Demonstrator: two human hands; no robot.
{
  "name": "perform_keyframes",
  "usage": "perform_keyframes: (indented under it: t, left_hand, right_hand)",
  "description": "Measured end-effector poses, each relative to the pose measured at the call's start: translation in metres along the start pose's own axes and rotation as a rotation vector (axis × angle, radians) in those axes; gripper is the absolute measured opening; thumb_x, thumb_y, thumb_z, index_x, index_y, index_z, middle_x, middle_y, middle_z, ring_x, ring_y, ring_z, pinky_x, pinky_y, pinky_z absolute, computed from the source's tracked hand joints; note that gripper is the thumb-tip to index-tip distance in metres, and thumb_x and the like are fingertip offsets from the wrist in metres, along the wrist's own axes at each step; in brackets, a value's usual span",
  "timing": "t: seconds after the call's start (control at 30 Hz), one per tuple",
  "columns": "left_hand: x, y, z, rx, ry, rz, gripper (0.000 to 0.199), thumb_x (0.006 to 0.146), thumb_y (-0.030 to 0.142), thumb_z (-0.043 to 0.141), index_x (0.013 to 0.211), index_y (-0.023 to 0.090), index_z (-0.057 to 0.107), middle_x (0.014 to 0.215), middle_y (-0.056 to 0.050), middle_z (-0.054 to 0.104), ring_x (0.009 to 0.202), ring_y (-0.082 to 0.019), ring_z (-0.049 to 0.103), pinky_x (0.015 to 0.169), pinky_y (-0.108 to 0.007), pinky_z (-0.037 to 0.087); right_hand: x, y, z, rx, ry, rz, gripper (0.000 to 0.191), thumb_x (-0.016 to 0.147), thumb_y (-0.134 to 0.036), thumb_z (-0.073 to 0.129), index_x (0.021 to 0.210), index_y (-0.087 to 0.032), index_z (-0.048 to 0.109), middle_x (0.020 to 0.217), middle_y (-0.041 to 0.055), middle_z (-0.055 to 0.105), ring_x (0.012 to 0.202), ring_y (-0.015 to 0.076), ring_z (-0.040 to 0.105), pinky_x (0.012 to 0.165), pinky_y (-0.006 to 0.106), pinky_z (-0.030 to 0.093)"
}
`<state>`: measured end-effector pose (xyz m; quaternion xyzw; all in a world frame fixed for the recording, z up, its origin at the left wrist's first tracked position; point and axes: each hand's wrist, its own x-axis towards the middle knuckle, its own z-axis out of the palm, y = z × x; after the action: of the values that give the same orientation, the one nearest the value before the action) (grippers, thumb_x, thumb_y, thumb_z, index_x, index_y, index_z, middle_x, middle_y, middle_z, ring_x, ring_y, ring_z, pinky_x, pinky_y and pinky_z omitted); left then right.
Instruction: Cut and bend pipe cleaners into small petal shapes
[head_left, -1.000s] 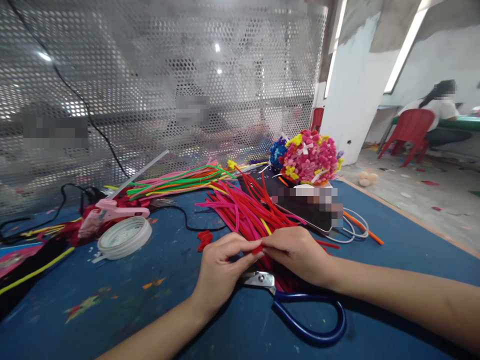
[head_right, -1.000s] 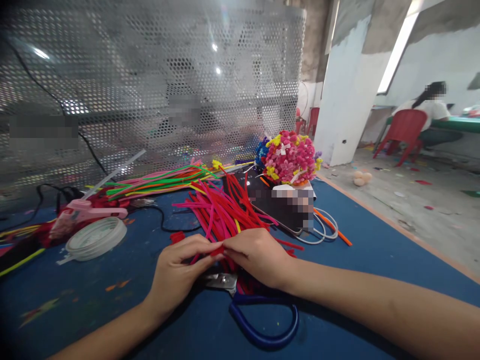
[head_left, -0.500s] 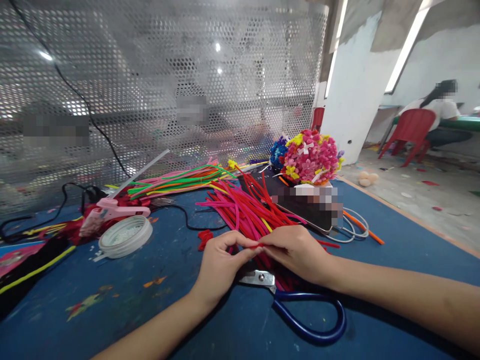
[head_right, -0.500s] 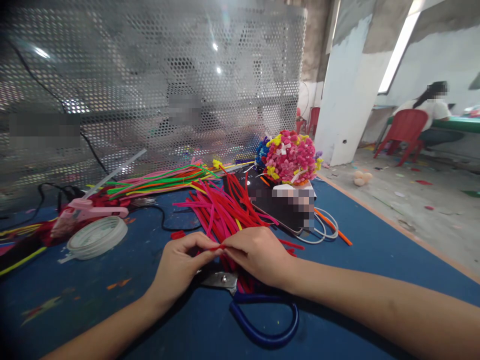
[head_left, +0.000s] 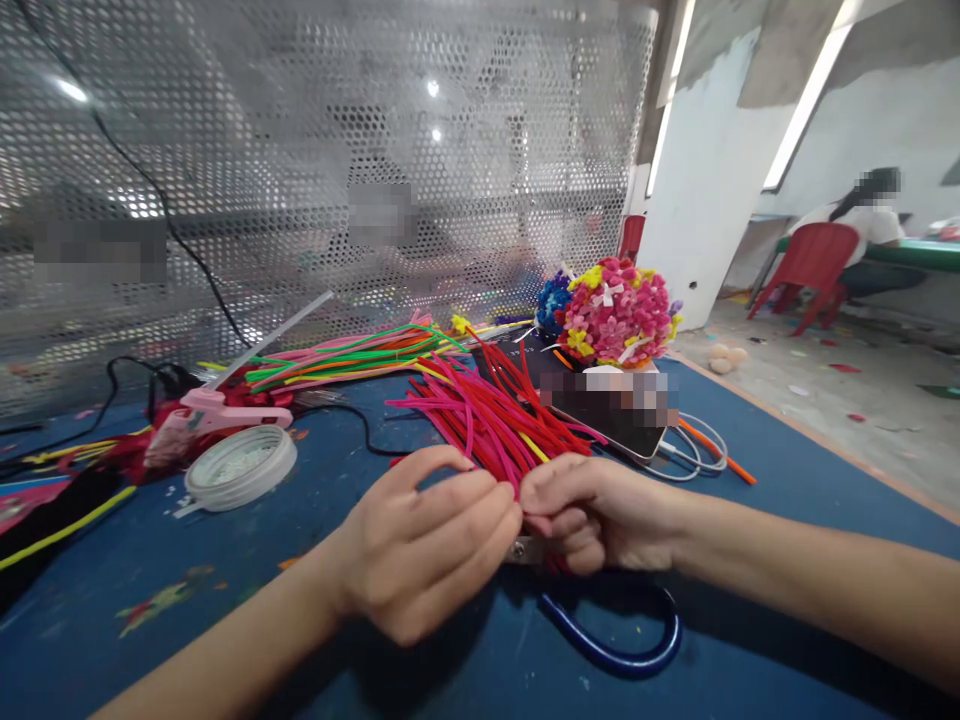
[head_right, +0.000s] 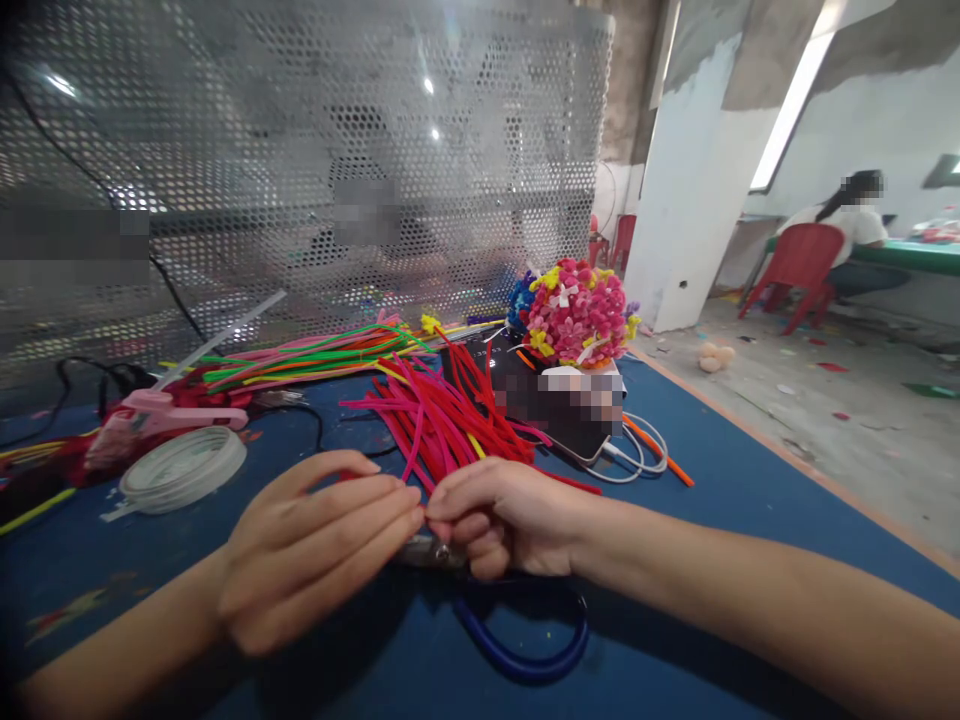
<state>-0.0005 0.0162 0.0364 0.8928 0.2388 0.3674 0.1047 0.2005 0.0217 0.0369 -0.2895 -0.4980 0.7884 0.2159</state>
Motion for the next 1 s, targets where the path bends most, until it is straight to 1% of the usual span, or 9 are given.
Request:
perform_keyframes:
  t: [0.07,0.17,0.3,0.43,0.53,0.63,0.8,0.9,1.0]
  left_hand:
    - [-0.003,0.005,-0.002,0.029,0.045,0.016,0.024,0.086,0.024,0.048,0.100,0.034,0.066,0.100,-0.001,0.070,0.096,-0.020,0.062,0.100,-0.044,0.033]
    - [0.007,0.004,-0.001,-0.053,-0.011,-0.048,0.020,0.082,0.022,0.053,0.093,0.030,0.067,0.093,-0.002,0.071,0.091,-0.019,0.063,0.094,-0.040,0.040]
    - [0.030,0.002,0.000,-0.588,-0.103,-0.631,0.022,0.072,0.029,0.061,0.091,0.019,0.063,0.088,-0.006,0.066,0.078,-0.018,0.062,0.068,-0.029,0.050]
    - [0.036,0.008,0.000,-1.337,-0.392,-1.148,0.041,0.076,0.051,0.047,0.078,0.012,0.060,0.072,-0.006,0.062,0.059,-0.013,0.060,0.047,-0.022,0.048]
    - [0.033,0.013,0.001,-1.423,-0.549,-1.331,0.036,0.076,0.044,0.050,0.068,0.011,0.059,0.060,-0.003,0.058,0.046,-0.008,0.054,0.037,-0.016,0.042]
    - [0.032,0.016,0.002,-1.370,-0.538,-1.328,0.020,0.073,0.030,0.055,0.066,0.012,0.059,0.056,0.001,0.055,0.041,-0.006,0.049,0.032,-0.012,0.038]
    - [0.029,0.016,0.008,-1.187,-0.515,-1.166,0.022,0.072,0.032,0.054,0.060,0.014,0.055,0.049,0.003,0.049,0.038,-0.005,0.041,0.032,-0.013,0.032]
    - [0.027,0.012,0.010,-1.053,-0.427,-0.997,0.021,0.071,0.032,0.054,0.058,0.016,0.050,0.046,0.005,0.043,0.036,-0.004,0.035,0.035,-0.015,0.028]
    - [0.027,0.006,0.005,-0.759,-0.392,-0.683,0.021,0.075,0.029,0.050,0.059,0.017,0.053,0.051,0.003,0.046,0.043,-0.007,0.039,0.042,-0.019,0.031]
  right_hand:
    - [0.000,0.001,0.003,0.173,-0.113,0.107,0.015,0.072,-0.023,0.047,0.059,-0.017,0.041,0.044,-0.0109,0.017,0.040,0.0044,0.008,0.037,0.016,0.010]
    - [0.002,0.003,0.003,0.023,0.074,-0.044,0.014,0.073,-0.022,0.043,0.060,-0.018,0.040,0.044,-0.0099,0.020,0.038,0.0048,0.012,0.036,0.017,0.014]
    - [0.000,0.001,-0.006,-0.914,0.415,-0.669,0.018,0.079,-0.018,0.042,0.061,-0.017,0.046,0.054,-0.0035,0.040,0.050,0.0078,0.035,0.049,0.022,0.029]
    - [-0.008,-0.004,-0.018,-1.768,0.286,-1.199,0.023,0.087,-0.018,0.040,0.067,-0.018,0.051,0.058,-0.0003,0.046,0.055,0.0114,0.039,0.050,0.027,0.028]
    - [-0.013,-0.008,-0.019,-2.064,0.169,-1.388,0.021,0.088,-0.019,0.043,0.073,-0.019,0.057,0.058,-0.0001,0.048,0.054,0.0116,0.040,0.047,0.029,0.026]
    - [-0.015,-0.010,-0.017,-2.161,0.138,-1.452,0.021,0.087,-0.021,0.045,0.073,-0.019,0.060,0.060,-0.0001,0.050,0.054,0.0110,0.042,0.046,0.029,0.028]
    - [-0.013,-0.005,-0.016,-2.093,0.135,-1.354,0.025,0.090,-0.021,0.040,0.073,-0.020,0.058,0.057,0.0002,0.048,0.055,0.0119,0.042,0.049,0.029,0.028]
    - [-0.010,-0.001,-0.013,-1.784,0.218,-1.214,0.027,0.089,-0.019,0.037,0.068,-0.018,0.053,0.056,0.0006,0.047,0.056,0.0121,0.040,0.051,0.027,0.030]
    - [-0.010,0.002,-0.003,-1.369,0.276,-1.034,0.022,0.085,-0.017,0.040,0.066,-0.018,0.050,0.058,-0.0007,0.047,0.057,0.0098,0.040,0.054,0.023,0.033]
